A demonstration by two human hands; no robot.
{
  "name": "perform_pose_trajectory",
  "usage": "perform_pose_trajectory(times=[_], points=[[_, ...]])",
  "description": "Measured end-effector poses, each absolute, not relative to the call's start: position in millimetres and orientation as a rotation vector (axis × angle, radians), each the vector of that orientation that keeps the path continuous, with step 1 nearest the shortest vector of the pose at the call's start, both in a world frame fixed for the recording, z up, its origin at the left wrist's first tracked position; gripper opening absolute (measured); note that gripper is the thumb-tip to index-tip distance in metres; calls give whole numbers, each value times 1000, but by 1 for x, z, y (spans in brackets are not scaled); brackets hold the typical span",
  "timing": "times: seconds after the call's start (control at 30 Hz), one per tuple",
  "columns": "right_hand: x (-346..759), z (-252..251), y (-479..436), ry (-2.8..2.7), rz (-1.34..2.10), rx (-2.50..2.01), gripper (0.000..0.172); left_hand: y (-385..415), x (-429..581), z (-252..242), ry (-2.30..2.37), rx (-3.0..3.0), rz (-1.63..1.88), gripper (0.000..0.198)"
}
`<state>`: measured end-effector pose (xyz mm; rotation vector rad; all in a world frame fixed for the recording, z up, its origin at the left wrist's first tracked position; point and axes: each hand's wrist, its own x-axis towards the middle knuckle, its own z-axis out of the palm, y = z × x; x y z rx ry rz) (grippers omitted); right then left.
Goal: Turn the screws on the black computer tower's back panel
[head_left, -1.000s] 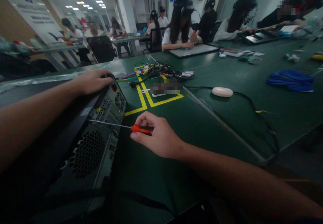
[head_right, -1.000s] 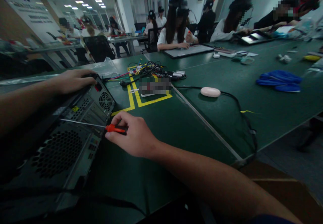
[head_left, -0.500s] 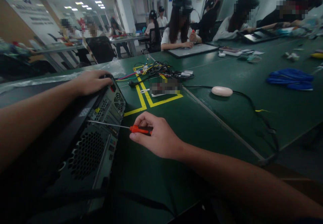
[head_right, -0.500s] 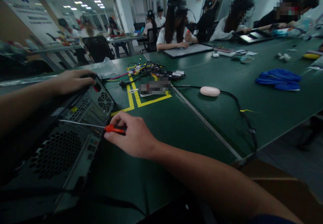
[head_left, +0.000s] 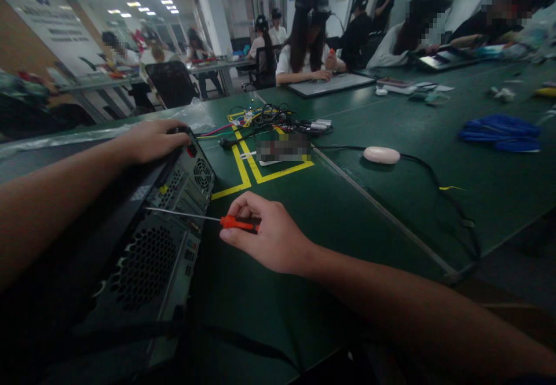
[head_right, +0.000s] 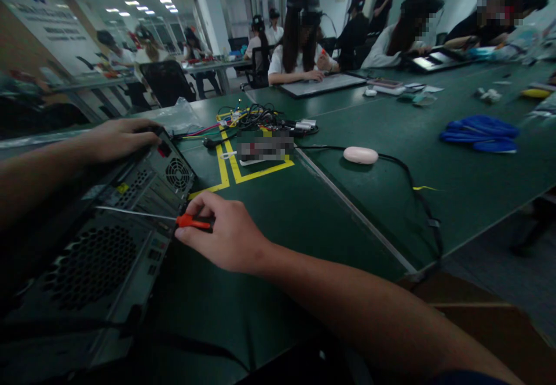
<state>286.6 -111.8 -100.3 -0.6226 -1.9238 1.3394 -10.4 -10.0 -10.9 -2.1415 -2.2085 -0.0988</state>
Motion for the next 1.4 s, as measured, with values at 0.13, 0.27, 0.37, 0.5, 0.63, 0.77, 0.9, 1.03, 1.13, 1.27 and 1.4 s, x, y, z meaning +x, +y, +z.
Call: perform_pose_trajectory(times=[0.13,0.27,0.37,0.5,0.63,0.77,0.9,1.03,1.13,1.27,1.4], points=[[287,-98,-113,-1905,1367,-632,21,-13,-4,-9,-2294,-2137,-142,79],[287,-96,-113,-1903,1352,-659,22,-13,-4,-8,-2304,-2138,-163,78],[287,-96,-113,-1902,1336,-697,22,-13,-4,-8,-2303,-2146,-160,78],[286,-97,-112,-1909,1344,-674,23,-14,-4,-8,-2315,-2122,-156,77],[286,-97,-113,-1940,1358,-679,26,-13,-5,-8,-2294,-2159,-145,79],[287,-98,-114,-1919,1379,-656,26,-13,-5,-7,-2306,-2144,-150,78],[287,-98,-113,-1936,1339,-625,21,-13,-6,-8,-2306,-2138,-146,79],[287,-98,-112,-1917,1371,-592,18,-11,-8,-10,-2298,-2147,-177,82],[287,-98,-113,-1913,1374,-598,18,-10,-10,-11,-2281,-2159,-180,81],[287,-96,-114,-1893,1395,-611,17,-10,-10,-11,-2298,-2136,-155,80],[287,-96,-114,-1881,1388,-605,16,-11,-11,-11,-2276,-2147,-181,81]])
